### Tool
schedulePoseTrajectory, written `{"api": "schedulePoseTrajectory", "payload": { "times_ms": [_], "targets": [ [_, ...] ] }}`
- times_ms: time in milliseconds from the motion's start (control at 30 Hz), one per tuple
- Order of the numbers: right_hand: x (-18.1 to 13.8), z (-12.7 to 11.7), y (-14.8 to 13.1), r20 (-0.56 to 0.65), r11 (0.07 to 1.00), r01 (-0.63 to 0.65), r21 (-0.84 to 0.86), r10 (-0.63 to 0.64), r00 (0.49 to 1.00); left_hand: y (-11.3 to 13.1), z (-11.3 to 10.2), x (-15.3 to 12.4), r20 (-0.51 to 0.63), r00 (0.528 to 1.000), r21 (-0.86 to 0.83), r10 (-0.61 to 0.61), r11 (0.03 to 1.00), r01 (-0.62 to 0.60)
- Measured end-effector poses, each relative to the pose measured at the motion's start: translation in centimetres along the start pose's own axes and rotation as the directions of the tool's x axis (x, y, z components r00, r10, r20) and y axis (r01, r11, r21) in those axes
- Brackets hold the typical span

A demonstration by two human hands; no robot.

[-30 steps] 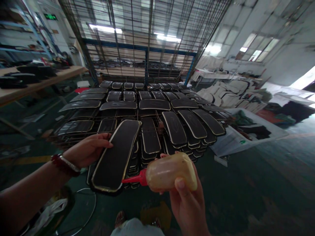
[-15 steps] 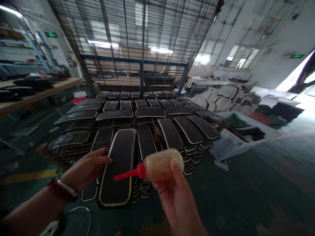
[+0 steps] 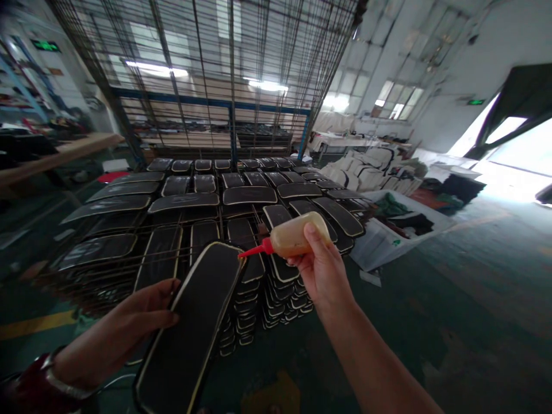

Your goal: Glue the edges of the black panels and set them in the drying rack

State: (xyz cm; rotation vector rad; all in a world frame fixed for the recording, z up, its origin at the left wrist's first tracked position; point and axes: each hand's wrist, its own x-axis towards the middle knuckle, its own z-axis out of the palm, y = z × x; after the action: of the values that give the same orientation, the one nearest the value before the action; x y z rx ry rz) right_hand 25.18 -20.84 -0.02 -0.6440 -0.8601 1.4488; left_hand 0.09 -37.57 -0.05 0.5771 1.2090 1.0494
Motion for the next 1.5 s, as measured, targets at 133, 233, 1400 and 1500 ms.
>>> {"api": "schedulePoseTrajectory", "payload": {
  "times_ms": [133, 233, 1400, 1500],
  "targets": [
    [-1.2, -0.1, 0.6, -0.017, 0.999, 0.042, -0.018, -0.043, 0.999, -0.1, -0.1, 0.0, -0.013, 1.0, -0.022, -0.009, 1.0, 0.009],
    [-3.5, 0.0, 1.4, -0.004, 0.998, -0.064, -0.008, 0.064, 0.998, -0.3, -0.2, 0.3, -0.027, 0.999, -0.051, -0.023, 0.998, 0.022],
    [-7.8, -1.3, 3.3, 0.255, 0.921, -0.384, 0.063, 0.357, 0.899, -0.1, 0.4, 2.3, -0.121, 0.992, -0.228, 0.017, 0.973, -0.045],
    [-6.8, -2.4, 2.6, 0.056, 0.75, -0.525, 0.402, 0.552, 0.832, 0.4, 0.0, 2.3, -0.161, 0.987, -0.221, 0.02, 0.974, -0.056]
  ]
}}
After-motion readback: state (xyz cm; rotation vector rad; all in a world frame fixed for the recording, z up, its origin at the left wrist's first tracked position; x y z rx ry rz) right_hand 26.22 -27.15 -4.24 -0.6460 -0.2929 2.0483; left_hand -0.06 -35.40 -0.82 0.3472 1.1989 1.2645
